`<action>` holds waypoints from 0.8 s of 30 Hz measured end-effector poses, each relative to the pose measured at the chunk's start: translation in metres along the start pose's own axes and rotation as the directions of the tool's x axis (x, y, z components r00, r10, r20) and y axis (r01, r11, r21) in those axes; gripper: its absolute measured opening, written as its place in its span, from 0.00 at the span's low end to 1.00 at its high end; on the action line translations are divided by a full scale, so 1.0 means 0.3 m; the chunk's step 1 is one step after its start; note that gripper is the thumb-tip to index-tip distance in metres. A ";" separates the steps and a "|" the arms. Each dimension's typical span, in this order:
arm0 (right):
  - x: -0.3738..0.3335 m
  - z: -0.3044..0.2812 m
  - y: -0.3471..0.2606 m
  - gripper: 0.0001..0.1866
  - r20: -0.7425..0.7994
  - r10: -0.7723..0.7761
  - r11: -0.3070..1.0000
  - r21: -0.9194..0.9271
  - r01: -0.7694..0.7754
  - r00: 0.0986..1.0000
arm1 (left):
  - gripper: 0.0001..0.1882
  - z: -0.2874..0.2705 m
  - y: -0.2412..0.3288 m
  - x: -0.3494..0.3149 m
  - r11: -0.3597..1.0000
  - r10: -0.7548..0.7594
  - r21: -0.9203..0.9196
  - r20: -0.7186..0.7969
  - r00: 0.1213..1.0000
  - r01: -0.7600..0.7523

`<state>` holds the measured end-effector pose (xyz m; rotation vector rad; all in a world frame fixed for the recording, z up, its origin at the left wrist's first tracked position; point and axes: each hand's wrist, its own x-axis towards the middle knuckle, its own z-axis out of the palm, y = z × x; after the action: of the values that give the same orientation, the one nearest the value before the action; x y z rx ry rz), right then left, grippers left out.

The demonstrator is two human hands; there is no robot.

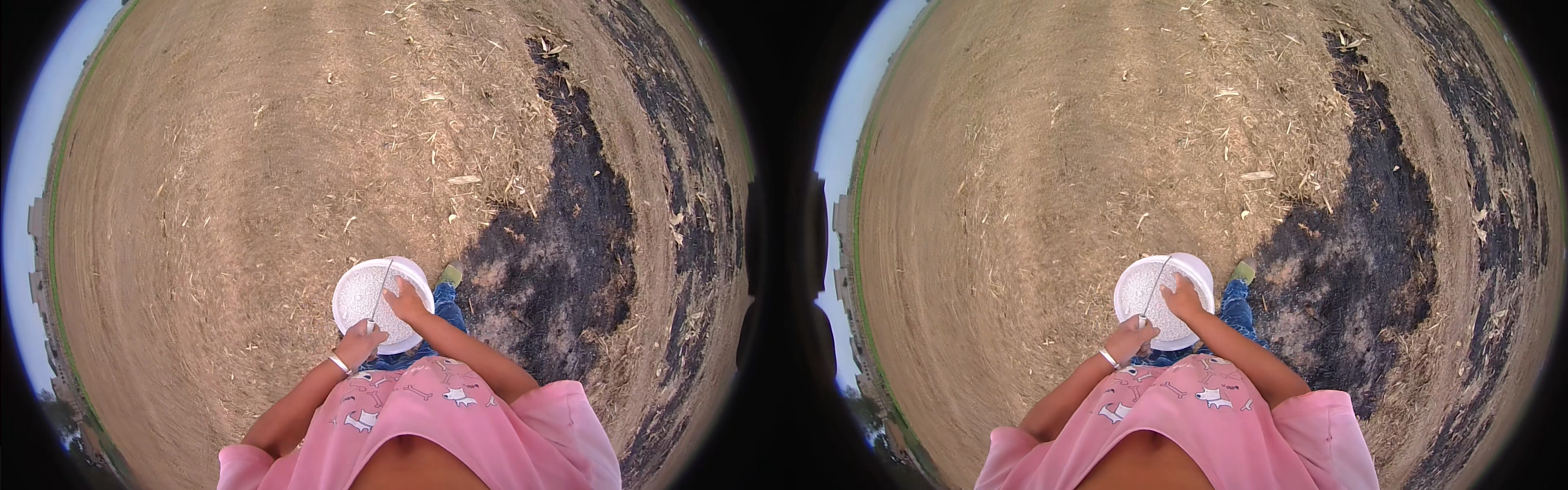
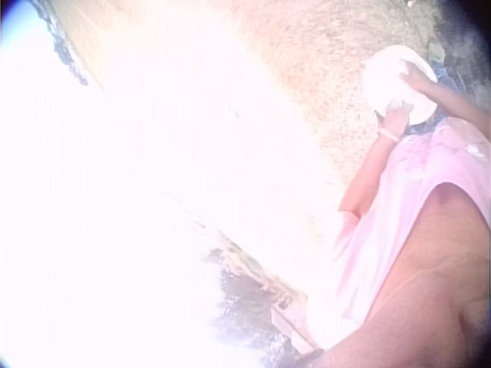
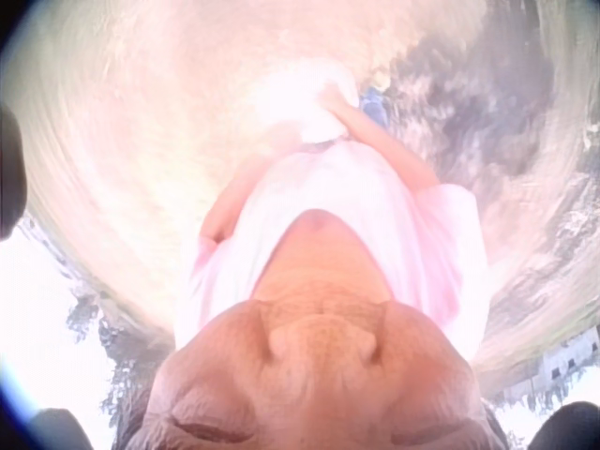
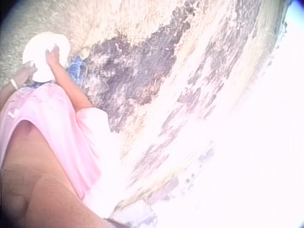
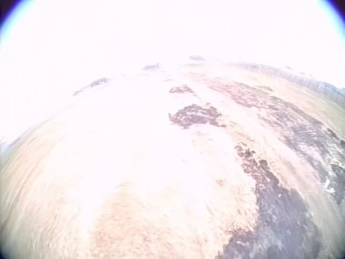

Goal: The person walks across a harvested field while holding a white bowl filled with seeds. They repeatedly scoop seeds with their right hand and scatter them onto the ground in a wide arc.

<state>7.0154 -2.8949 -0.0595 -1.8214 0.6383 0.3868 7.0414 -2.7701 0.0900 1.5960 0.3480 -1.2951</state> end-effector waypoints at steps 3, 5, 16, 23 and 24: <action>0.042 -0.039 0.072 0.32 -0.054 0.140 0.990 -0.003 -0.141 0.989 | 0.11 0.097 0.108 -0.005 0.980 0.067 0.175 0.160 0.985 -0.095; 0.056 -0.100 0.089 0.31 -0.011 0.296 0.955 0.020 -0.296 0.955 | 0.11 0.165 0.167 -0.007 0.973 0.048 0.211 0.209 0.977 -0.093; -0.146 -0.521 0.048 0.19 0.439 0.187 0.179 0.865 -0.469 0.879 | 0.09 0.347 0.271 0.157 0.983 -0.174 0.085 0.179 0.968 0.161; -0.149 -0.832 0.345 0.08 0.202 0.453 -0.086 0.979 -0.183 0.868 | 0.08 0.237 0.195 0.230 0.974 -0.196 -0.114 0.018 0.980 0.197; -0.067 -0.888 0.379 0.08 0.177 0.537 -0.109 0.984 -0.140 0.825 | 0.07 0.220 0.215 0.227 0.981 -0.166 -0.100 0.007 0.986 0.165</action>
<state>6.9188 -3.1686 -0.0465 -0.1478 1.2124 -0.1015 7.0774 -2.8771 0.0704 1.5078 0.5481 -1.3802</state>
